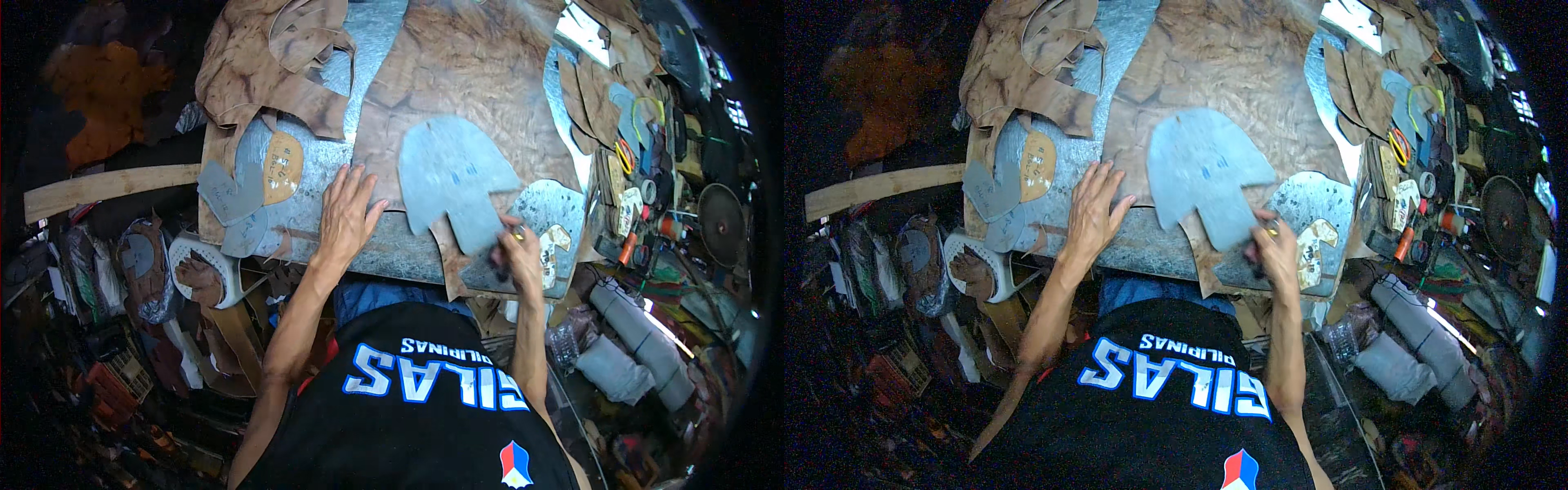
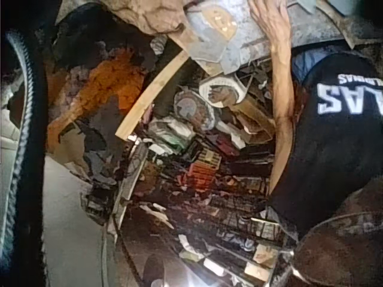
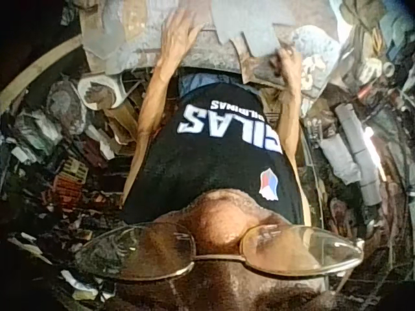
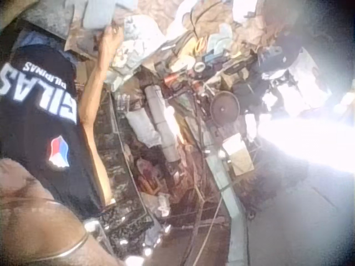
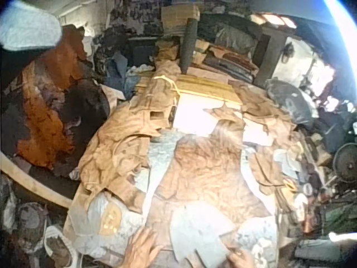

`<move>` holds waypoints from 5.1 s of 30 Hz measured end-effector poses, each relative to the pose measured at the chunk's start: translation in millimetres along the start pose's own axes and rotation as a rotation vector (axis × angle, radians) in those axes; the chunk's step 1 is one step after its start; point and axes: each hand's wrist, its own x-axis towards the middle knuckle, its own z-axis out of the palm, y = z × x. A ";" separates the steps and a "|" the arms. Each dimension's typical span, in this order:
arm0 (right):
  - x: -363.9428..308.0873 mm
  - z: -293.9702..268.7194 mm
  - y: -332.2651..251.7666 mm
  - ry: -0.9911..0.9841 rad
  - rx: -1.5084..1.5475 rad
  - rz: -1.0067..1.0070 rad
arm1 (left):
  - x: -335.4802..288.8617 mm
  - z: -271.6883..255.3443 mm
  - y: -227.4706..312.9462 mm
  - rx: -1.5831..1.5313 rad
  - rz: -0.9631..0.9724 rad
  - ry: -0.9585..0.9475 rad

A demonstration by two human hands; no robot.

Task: The worker marks and cuts leather patterns using templates for shoe manufacturing.

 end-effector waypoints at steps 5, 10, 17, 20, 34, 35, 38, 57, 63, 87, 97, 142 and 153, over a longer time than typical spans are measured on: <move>-49.7 -63.8 -19.1 -0.006 -0.430 -0.276 | 19.1 -13.8 47.8 -0.236 0.193 0.026; -64.8 -57.2 -106.8 -0.154 -0.713 -0.750 | 28.7 -23.5 79.8 -0.642 0.301 -0.274; -17.9 -8.5 -137.5 0.434 -0.630 -1.010 | 22.4 -5.1 43.1 -1.159 -0.446 -0.163; 26.8 7.3 -98.7 0.283 -0.523 -0.598 | 35.5 10.6 4.4 -1.375 -0.638 -0.100; 72.1 72.5 -36.6 0.117 -0.205 -0.257 | 73.4 8.2 -26.9 -0.035 -0.139 0.161; 74.5 72.0 -32.3 0.140 -0.263 -0.322 | 72.3 8.7 -28.4 0.066 0.072 0.260; 74.9 71.8 -28.0 0.221 -0.387 -0.459 | 71.4 13.1 -29.6 0.089 0.105 0.225; -0.3 61.1 5.7 0.072 -0.560 -0.329 | 63.1 17.5 -52.9 0.083 0.197 0.074; -6.6 59.9 1.9 0.075 -0.596 -0.364 | 64.8 16.7 -50.9 0.090 0.184 0.062; -19.4 2.1 10.1 0.292 -0.483 -0.192 | 61.5 16.0 -53.6 0.112 0.221 0.054; -35.5 -59.1 88.6 0.637 -0.897 -0.201 | 61.7 15.2 -52.4 0.126 0.229 0.057; -4.9 51.9 34.2 0.351 -0.247 -0.141 | 94.1 18.6 -71.5 0.109 0.233 -0.021; -61.2 37.5 74.9 0.407 -0.401 -0.395 | 88.3 16.2 -72.4 0.145 0.250 -0.012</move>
